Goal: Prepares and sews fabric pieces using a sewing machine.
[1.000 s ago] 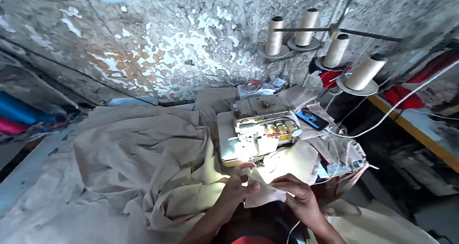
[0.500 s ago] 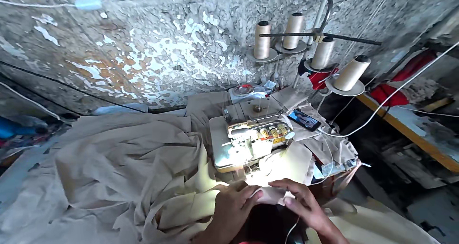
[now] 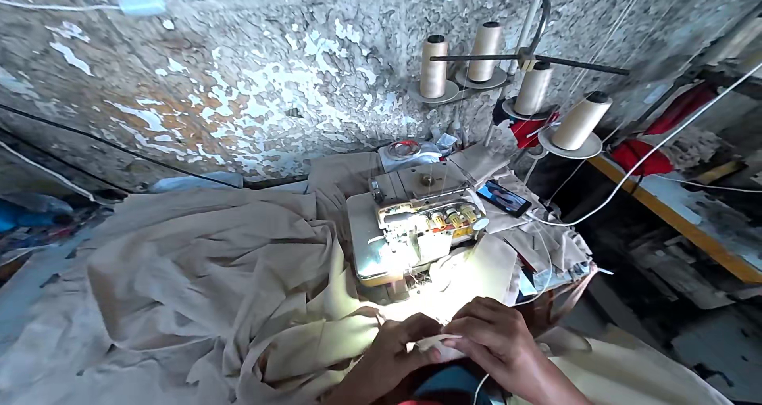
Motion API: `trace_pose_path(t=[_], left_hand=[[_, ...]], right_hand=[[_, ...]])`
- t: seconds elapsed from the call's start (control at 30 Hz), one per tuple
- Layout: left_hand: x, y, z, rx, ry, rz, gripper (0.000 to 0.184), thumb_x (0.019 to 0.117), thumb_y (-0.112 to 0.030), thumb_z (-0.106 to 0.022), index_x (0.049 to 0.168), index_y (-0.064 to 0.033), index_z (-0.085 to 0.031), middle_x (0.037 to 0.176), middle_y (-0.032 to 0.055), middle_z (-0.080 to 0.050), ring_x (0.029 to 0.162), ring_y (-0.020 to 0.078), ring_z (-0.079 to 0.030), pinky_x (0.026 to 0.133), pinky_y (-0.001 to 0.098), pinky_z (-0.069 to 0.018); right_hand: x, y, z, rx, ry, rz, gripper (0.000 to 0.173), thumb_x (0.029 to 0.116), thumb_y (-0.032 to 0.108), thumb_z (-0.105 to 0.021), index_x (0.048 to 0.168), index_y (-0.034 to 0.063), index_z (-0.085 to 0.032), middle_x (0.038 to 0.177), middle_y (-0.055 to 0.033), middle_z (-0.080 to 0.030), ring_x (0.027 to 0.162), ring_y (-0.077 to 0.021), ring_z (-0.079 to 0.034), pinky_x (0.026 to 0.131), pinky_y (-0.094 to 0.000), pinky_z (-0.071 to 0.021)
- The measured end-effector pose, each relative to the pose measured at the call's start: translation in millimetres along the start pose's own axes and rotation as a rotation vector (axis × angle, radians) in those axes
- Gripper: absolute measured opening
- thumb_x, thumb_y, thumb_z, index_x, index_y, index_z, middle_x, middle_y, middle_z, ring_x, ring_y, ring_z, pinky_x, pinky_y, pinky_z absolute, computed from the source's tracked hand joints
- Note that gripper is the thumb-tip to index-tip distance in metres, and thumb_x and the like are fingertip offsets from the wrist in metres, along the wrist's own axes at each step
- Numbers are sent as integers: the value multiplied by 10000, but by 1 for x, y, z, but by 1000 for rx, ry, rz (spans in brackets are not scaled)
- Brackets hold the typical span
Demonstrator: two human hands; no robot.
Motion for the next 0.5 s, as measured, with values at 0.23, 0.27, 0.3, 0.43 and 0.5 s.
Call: trace_pose_path(t=[0.23, 0.27, 0.3, 0.43, 0.5], left_hand=[[-26, 61, -57, -499, 388, 608, 90, 861, -73, -750, 945, -80, -718, 857, -87, -732, 806, -20, -677, 769, 226, -567], [-30, 69, -63, -587, 331, 640, 70, 884, -61, -728, 950, -82, -725, 859, -82, -749, 808, -5, -699, 786, 234, -583], [-34, 74, -67, -680, 232, 651, 73, 904, -58, -701, 969, -79, -728, 871, -56, -767, 817, 33, -726, 804, 262, -603], [-28, 86, -71, -776, -27, 756, 101, 979, -64, -596, 1013, -32, -685, 855, 38, -771, 784, 141, -756, 787, 322, -632], [-26, 96, -77, -686, -18, 864, 101, 997, -57, -578, 980, -31, -673, 790, 26, -760, 704, 107, -735, 710, 272, -616]], right_hand=[[2, -31, 56, 91, -286, -215, 216, 1022, 197, -609, 1025, 26, -741, 999, 37, -755, 947, 71, -665, 870, -141, -553], [1, -47, 67, 73, -304, -281, 218, 1006, 154, -615, 1050, -16, -743, 1014, 20, -758, 927, 77, -666, 853, -137, -555], [-1, -65, 73, 68, -312, -353, 205, 993, 130, -616, 1055, -25, -734, 993, 25, -753, 882, 86, -664, 817, -125, -558], [-30, -144, 63, -54, -217, -686, 229, 1008, 202, -618, 1056, 7, -728, 889, -34, -719, 755, -44, -654, 722, -262, -561], [-45, -175, 47, -177, -43, -840, 299, 1026, 243, -613, 1124, -15, -728, 1030, -191, -729, 932, -309, -699, 865, -542, -533]])
Point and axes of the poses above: each hand's wrist, its own x-axis towards the middle knuckle, its own z-axis out of the back of the hand, y = z × x, the point moved 4 cm from there along x, towards the middle knuckle
